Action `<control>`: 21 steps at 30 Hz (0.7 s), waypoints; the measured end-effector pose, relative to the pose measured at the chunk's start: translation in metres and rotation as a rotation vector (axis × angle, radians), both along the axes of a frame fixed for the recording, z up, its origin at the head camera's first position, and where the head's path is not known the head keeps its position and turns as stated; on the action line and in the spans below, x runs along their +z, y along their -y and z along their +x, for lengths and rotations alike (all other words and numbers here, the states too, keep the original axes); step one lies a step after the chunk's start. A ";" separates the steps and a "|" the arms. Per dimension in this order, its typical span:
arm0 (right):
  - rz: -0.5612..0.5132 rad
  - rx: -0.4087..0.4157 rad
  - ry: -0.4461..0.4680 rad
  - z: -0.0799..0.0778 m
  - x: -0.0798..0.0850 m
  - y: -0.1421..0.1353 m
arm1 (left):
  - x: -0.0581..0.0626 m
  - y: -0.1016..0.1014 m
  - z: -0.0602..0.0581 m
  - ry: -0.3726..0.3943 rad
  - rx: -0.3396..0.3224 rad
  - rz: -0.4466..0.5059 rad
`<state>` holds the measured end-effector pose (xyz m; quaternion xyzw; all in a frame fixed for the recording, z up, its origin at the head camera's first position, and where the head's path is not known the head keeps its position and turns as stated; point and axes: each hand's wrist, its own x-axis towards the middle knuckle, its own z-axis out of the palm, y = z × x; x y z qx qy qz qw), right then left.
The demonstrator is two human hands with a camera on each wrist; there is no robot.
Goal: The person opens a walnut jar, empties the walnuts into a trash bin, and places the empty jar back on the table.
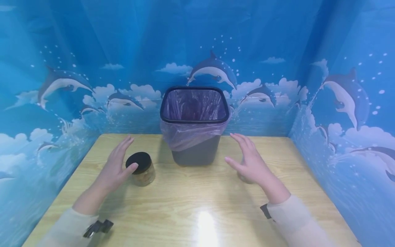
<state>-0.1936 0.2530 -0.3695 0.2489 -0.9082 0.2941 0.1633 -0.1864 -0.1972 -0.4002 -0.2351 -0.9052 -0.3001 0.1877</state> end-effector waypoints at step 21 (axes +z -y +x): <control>-0.173 0.111 -0.010 0.004 -0.008 0.031 | -0.023 0.006 0.000 0.153 0.088 0.192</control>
